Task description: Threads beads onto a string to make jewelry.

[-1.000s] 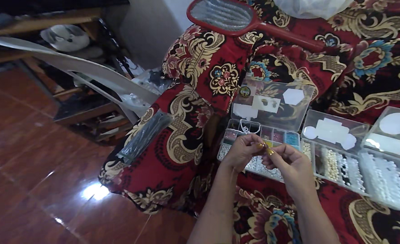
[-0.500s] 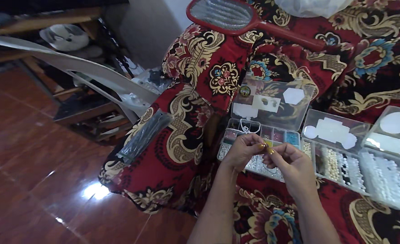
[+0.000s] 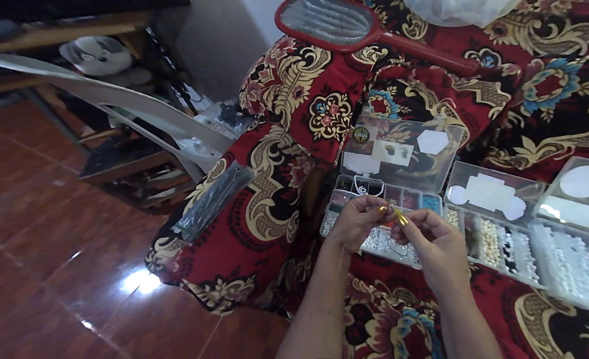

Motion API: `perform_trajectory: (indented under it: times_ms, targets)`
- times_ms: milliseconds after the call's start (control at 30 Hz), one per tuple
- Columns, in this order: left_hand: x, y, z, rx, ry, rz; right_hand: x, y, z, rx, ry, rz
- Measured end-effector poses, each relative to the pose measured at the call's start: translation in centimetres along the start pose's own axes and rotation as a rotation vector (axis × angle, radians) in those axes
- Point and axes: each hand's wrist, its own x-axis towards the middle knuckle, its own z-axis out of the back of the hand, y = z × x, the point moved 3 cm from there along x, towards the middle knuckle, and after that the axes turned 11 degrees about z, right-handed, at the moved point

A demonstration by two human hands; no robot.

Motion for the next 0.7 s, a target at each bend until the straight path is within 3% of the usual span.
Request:
perform_trajectory:
  times_ms: [700]
  targets:
    - [0.37,0.53,0.43,-0.009,0.192,-0.009,-0.22,0.21,-0.42,-0.120,0.014,0.078]
